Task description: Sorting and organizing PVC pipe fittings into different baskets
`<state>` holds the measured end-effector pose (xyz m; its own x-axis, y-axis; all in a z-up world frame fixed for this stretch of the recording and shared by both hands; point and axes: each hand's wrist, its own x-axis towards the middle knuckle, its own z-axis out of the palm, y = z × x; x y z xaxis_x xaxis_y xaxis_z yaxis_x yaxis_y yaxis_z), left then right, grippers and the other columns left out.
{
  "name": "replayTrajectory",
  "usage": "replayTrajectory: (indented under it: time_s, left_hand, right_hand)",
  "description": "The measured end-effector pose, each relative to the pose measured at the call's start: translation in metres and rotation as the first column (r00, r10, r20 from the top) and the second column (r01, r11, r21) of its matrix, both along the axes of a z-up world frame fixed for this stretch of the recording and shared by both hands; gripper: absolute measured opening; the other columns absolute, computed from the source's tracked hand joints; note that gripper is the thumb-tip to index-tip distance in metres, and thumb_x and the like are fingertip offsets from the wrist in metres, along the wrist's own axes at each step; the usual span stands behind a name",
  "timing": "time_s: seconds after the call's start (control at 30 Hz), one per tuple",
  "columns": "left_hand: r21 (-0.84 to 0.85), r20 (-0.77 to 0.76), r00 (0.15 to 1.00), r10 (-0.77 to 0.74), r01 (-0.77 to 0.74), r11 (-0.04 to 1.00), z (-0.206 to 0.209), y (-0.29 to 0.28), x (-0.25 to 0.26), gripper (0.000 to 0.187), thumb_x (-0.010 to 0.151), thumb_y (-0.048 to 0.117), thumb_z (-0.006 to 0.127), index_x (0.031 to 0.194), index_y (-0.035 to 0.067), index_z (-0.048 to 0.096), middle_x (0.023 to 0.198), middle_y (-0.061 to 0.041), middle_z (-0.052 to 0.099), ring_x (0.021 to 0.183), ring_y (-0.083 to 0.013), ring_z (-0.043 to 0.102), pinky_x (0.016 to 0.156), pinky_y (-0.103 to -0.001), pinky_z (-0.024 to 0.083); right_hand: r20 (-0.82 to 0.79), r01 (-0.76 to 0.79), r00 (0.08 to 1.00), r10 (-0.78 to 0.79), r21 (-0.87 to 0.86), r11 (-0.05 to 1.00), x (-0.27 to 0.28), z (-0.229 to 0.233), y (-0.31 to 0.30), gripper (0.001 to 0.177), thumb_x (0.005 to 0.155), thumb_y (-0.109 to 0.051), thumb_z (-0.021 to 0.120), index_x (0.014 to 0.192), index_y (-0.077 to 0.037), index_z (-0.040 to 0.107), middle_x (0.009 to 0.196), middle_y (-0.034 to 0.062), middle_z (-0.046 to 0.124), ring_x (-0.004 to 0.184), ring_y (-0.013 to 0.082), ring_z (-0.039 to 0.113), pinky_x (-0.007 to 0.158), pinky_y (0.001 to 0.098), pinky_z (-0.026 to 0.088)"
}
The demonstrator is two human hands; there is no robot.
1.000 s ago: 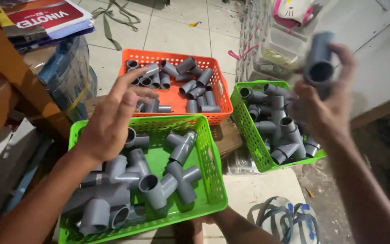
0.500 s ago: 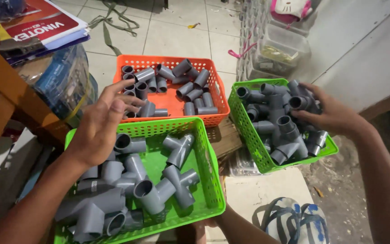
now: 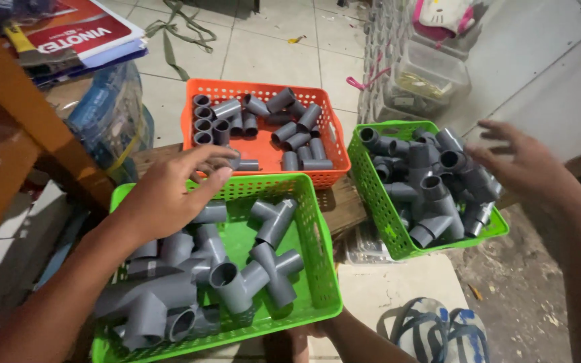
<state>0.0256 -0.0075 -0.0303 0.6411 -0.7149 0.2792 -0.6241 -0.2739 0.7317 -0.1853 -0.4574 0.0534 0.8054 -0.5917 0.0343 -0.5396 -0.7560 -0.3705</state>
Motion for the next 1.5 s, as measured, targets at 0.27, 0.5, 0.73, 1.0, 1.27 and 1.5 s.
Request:
replayTrajectory:
  time_s: [0.27,0.5,0.73,1.0,1.27,1.5]
  left_hand:
    - [0.273,-0.086,0.995,-0.041,0.064,0.960,0.005,0.007,0.003,0.040,0.096,0.040,0.057,0.131,0.021,0.065,0.121,-0.003,0.074,0.109,-0.0230,0.070,0.084,-0.042,0.052]
    - [0.438,-0.116,0.990,-0.077,0.121,0.891,0.015,0.014,-0.004,0.042,0.098,0.042,0.052,0.135,0.023,0.059,0.121,-0.001,0.072,0.090,-0.0236,0.072,0.079,-0.042,0.050]
    - [0.397,-0.084,0.993,-0.080,0.107,0.912,0.015,0.015,-0.002,0.042,0.098,0.041,0.052,0.134,0.022,0.061,0.119,-0.001,0.072,0.090,-0.0237,0.071,0.081,-0.044,0.050]
    - [0.349,-0.061,0.996,-0.064,0.081,0.933,0.016,0.020,-0.001,0.042,0.097,0.041,0.053,0.134,0.022,0.060,0.124,0.000,0.071,0.087,-0.0241,0.070,0.081,-0.044,0.048]
    - [0.043,-0.189,0.977,-0.098,0.108,0.993,0.018,0.027,0.002,0.041,0.099,0.038,0.051,0.129,0.012,0.063,0.114,-0.016,0.076,0.104,-0.0354,0.073,0.088,-0.047,0.057]
    - [-0.213,-0.431,0.882,-0.192,0.107,0.971,0.023,0.027,-0.002,0.060,0.092,0.045,0.065,0.143,0.015,0.054,0.114,-0.009,0.073,0.099,-0.0189,0.069,0.082,-0.035,0.060]
  right_hand:
    - [-0.024,-0.591,0.806,0.591,-0.006,0.806,0.029,0.021,0.177,0.060,0.081,-0.026,0.075,0.138,-0.017,0.058,0.132,0.0092,0.071,0.109,0.0272,0.073,0.088,0.0440,0.063]
    - [-0.395,-0.909,0.409,0.823,-0.096,0.406,0.047,-0.066,0.265,0.056,0.091,-0.043,0.065,0.140,-0.015,0.058,0.122,0.0101,0.068,0.103,0.0383,0.068,0.070,0.0598,0.052]
    - [-0.365,-0.846,0.527,0.768,-0.138,0.515,0.056,-0.136,0.267,0.090,0.069,-0.033,0.080,0.149,-0.011,0.044,0.119,0.0232,0.065,0.095,0.0488,0.066,0.077,0.0589,0.054]
    - [-0.252,-0.721,0.682,0.687,-0.076,0.689,0.051,-0.121,0.262,0.046,0.073,-0.042,0.085,0.103,-0.018,0.059,0.104,0.0076,0.068,0.086,0.0379,0.068,0.063,0.0558,0.053]
    - [0.154,-0.589,0.808,0.569,0.196,0.784,0.073,-0.047,0.229,0.023,0.082,-0.022,0.083,0.085,-0.005,0.066,0.080,0.0144,0.072,0.069,0.0291,0.074,0.063,0.0394,0.055]
    - [0.521,-0.695,0.710,0.475,0.408,0.592,0.126,-0.002,0.259,0.023,0.091,-0.010,0.075,0.093,0.006,0.059,0.109,0.0275,0.069,0.081,0.0294,0.078,0.069,0.0382,0.067]
